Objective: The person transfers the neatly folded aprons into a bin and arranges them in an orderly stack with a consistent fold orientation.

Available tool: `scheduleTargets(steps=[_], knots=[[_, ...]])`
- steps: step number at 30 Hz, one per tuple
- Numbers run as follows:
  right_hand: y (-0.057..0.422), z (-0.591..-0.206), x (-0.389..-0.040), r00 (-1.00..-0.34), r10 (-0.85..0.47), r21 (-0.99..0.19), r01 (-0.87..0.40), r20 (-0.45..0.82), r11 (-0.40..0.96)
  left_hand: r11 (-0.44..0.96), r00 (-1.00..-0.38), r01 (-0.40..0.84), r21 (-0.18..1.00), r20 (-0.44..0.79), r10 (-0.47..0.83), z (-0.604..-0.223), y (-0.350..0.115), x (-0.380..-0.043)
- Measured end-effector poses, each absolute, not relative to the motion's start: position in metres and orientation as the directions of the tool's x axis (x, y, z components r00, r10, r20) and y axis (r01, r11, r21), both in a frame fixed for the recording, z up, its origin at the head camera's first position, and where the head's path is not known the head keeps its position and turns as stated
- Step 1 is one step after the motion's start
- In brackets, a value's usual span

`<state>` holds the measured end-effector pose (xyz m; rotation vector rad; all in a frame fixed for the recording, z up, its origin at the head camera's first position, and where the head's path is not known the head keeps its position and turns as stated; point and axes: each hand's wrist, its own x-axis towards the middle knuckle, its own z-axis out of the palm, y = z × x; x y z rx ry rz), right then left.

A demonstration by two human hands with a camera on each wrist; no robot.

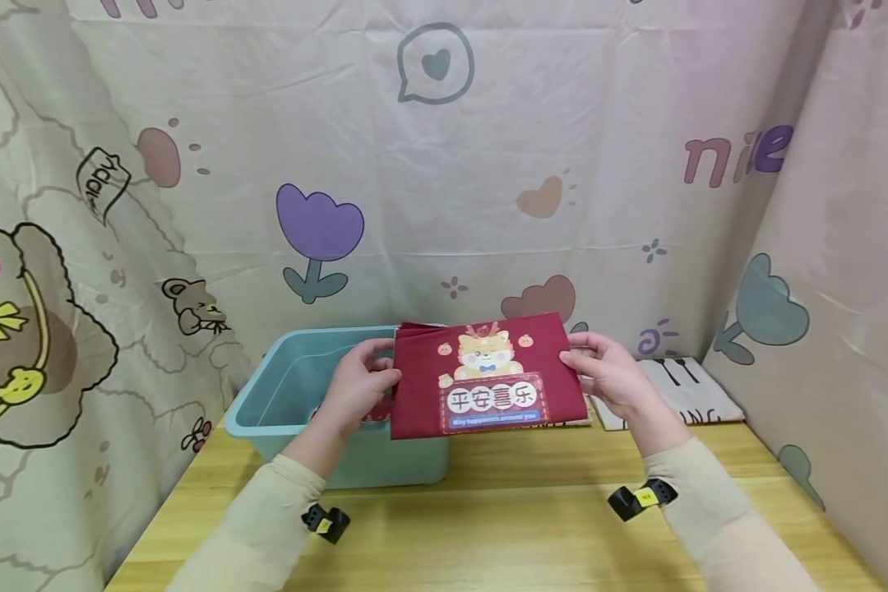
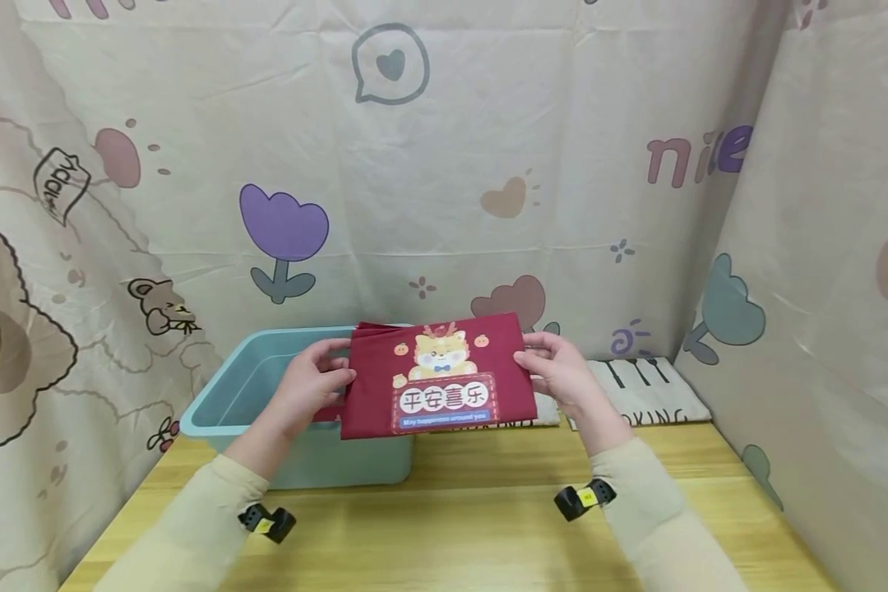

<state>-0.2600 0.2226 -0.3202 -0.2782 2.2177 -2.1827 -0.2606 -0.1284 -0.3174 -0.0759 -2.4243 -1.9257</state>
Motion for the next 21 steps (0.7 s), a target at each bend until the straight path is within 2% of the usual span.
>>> scheduleTargets(steps=[12, 21], knots=[[0.169, -0.324, -0.269, -0.972, -0.194, -0.991, -0.123, 0.13, -0.048, 0.296, -0.998, 0.051, 0.954, 0.056, -0.009, -0.315, -0.182, -0.251], [0.133, -0.32, -0.274, -0.97, -0.2, -0.99, -0.127, 0.136, -0.055, 0.333, -0.993, 0.104, 0.937, 0.118, -0.023, -0.304, -0.213, -0.247]])
